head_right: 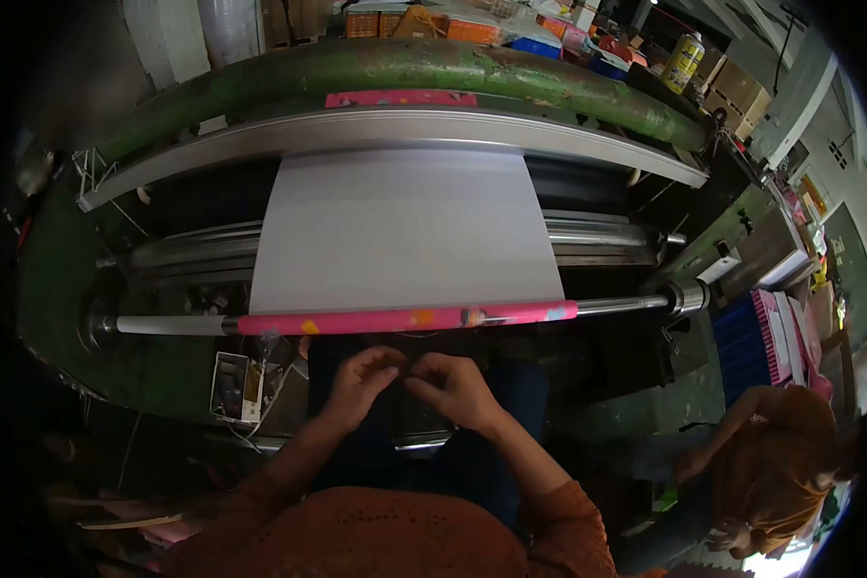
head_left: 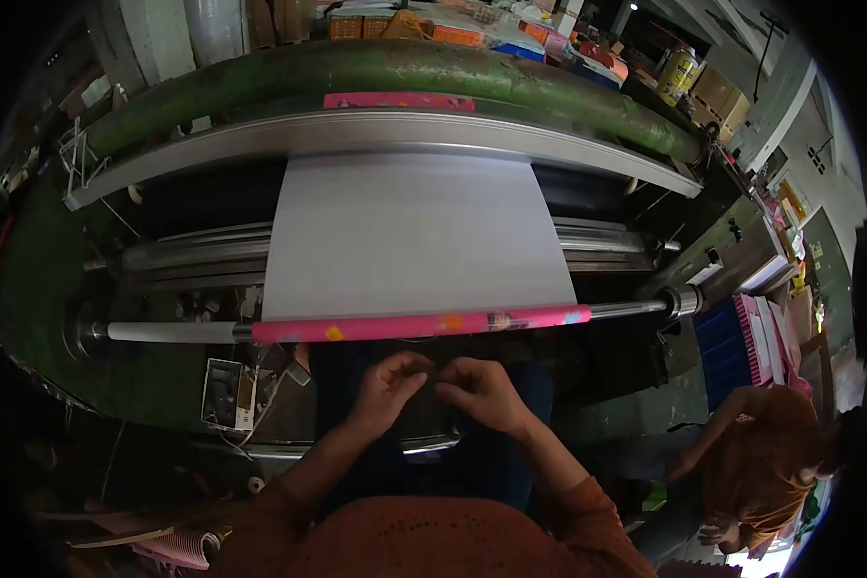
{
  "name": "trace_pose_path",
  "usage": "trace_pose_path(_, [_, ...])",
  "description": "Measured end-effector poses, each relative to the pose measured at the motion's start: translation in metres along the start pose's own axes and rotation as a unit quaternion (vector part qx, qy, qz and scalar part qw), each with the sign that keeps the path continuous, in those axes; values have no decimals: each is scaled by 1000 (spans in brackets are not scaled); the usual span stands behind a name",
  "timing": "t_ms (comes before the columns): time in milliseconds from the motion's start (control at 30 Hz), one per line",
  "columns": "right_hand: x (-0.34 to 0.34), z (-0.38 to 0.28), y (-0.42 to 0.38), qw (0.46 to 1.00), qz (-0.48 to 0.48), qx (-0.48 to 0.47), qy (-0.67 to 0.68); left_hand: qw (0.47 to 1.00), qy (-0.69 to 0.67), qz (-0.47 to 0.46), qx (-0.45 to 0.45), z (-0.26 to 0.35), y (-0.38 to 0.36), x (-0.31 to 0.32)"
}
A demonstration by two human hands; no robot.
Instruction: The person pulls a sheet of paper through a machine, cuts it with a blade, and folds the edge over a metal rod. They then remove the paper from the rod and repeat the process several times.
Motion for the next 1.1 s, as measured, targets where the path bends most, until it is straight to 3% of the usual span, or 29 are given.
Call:
trace_pose_path(33, [-1,18,-7,997,6,39,65,1000,7,-25,-15,-13,1,7])
trace_pose_path(100, [-12,42,-18,998,37,24,33,998,14,-53,-34,-28,1,18])
trace_pose_path(167, [-21,68,-30,998,61,11,1,977,192,-20,-95,-42,2,9])
trace_pose_path(200, [-37,79,-38,981,128,10,-146,976,191,-19,-98,-49,2,5])
trace_pose_path(233, [-51,87,-47,938,191,6,-290,916,401,26,-5,-37,6,-10])
trace_pose_path(267, [-53,106,-53,939,189,5,-289,801,588,70,87,-26,5,-18])
trace_pose_path(300, [-58,127,-64,933,208,24,-294,800,589,72,86,-39,2,-32])
trace_pose_path(367, [-63,140,-71,927,223,43,-298,703,705,71,62,-65,-9,-54])
trace_pose_path(500, [-57,135,-73,922,220,30,-316,696,715,29,52,-72,-10,-37])
trace_pose_path(567, [-58,134,-70,922,222,23,-317,669,741,9,55,-78,-9,-34])
trace_pose_path(867, [-52,127,-69,911,206,8,-358,690,720,27,68,-74,-10,-34])
trace_pose_path(933, [-53,138,-62,908,168,82,-374,692,719,35,58,-74,-9,-36])
trace_pose_path(967, [-49,131,-53,911,151,73,-377,695,716,29,60,-76,-9,-36])
trace_pose_path(1033, [-48,106,-40,964,165,64,-197,701,710,38,62,-77,-10,-38])
trace_pose_path(1100, [-33,38,-14,975,113,6,-191,708,701,39,73,-77,-9,-38])
Point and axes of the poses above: each hand's wrist, its own y-axis towards the middle knuckle, its own x-axis out of the palm, z = x × y, the point moved 10 cm from there along y, towards the middle knuckle, and after that the axes turned 1 degree about x, right-handed, at the moved point
